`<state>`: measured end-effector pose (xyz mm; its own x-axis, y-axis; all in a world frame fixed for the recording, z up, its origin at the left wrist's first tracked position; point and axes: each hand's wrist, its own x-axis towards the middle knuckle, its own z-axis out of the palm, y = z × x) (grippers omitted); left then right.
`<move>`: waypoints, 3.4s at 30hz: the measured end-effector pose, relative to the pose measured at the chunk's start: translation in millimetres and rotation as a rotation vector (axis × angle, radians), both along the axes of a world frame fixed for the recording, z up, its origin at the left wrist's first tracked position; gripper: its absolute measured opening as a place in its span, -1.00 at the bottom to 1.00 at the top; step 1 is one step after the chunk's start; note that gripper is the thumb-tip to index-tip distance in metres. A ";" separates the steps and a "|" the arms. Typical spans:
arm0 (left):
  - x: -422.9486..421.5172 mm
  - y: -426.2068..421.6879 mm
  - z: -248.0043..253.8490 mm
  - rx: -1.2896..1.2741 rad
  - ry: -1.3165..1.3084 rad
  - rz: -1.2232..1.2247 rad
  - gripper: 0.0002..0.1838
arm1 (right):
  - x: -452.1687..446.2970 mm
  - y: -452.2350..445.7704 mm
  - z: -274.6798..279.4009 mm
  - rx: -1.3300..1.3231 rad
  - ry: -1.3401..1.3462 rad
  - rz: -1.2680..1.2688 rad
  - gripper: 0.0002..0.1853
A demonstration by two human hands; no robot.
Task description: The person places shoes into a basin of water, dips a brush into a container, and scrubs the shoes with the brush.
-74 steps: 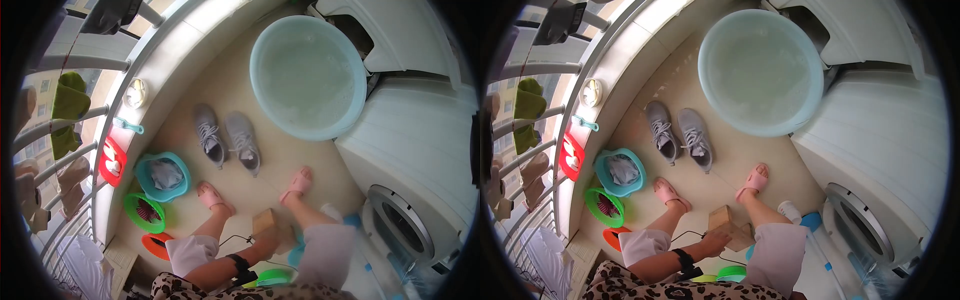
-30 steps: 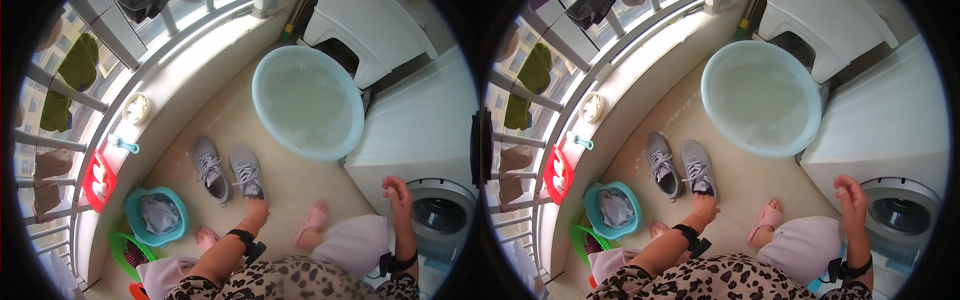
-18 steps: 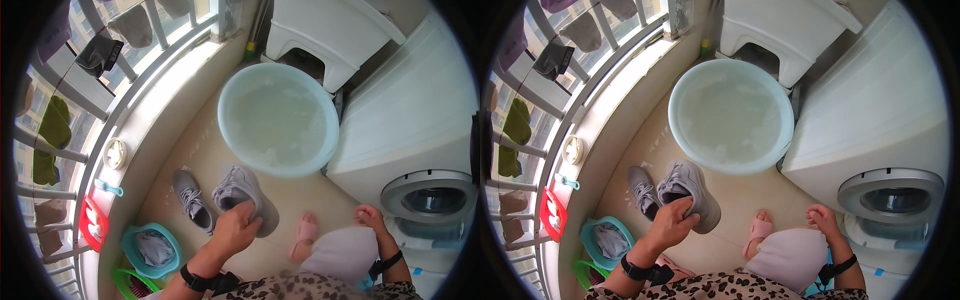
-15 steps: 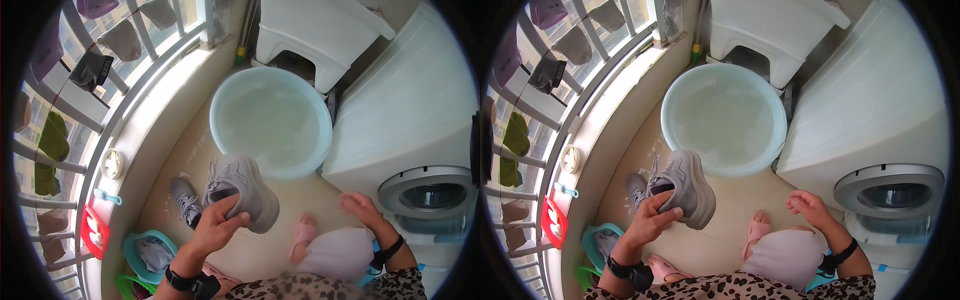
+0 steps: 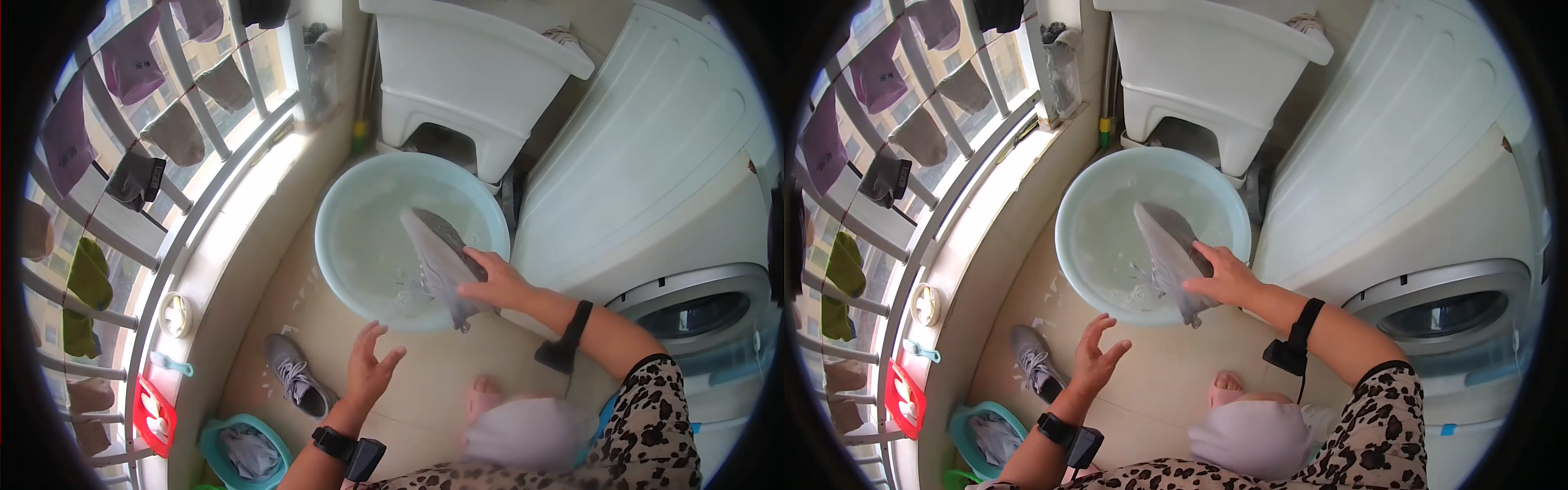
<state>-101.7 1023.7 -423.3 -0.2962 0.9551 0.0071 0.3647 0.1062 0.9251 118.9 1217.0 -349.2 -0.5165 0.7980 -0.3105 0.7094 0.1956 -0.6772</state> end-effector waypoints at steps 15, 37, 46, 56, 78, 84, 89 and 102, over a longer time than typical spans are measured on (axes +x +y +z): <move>-80.9 -105.6 -109.3 -0.784 0.489 0.515 0.26 | -71.4 36.3 -167.3 0.454 -0.672 0.136 -0.23; -80.0 -15.1 55.4 0.218 -0.941 0.382 -0.28 | -103.2 -22.2 -54.4 0.076 0.348 0.244 -0.08; -35.1 54.0 46.2 -0.037 -0.856 0.154 -0.39 | -100.3 -28.0 -2.8 -0.432 0.663 0.031 0.05; -44.4 46.4 -1.5 -0.302 -0.464 0.234 -0.32 | -103.9 -4.7 -86.7 0.204 -0.080 0.018 -0.13; -82.9 -53.2 -34.1 -0.419 -0.652 0.374 -0.69 | -120.0 21.4 -155.4 0.160 -0.355 0.091 -0.22; -75.3 -55.9 -22.2 -0.416 -0.611 0.366 -0.58 | -52.4 11.6 -56.2 0.477 -0.171 0.234 -0.36; -69.0 -54.2 -12.0 -0.341 -0.662 0.302 -0.58 | 34.2 -19.7 -7.6 0.402 -0.035 0.183 -0.49; -50.0 -75.5 -62.9 -0.544 -0.672 0.272 -0.76 | 237.1 -227.3 -94.9 -0.356 -0.255 -0.348 -0.68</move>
<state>-151.8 948.2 -486.2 -0.2908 0.6728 -0.6803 -0.3355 0.5942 0.7310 356.1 989.7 -444.0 -0.1149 0.7311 -0.6725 0.8411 -0.2886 -0.4575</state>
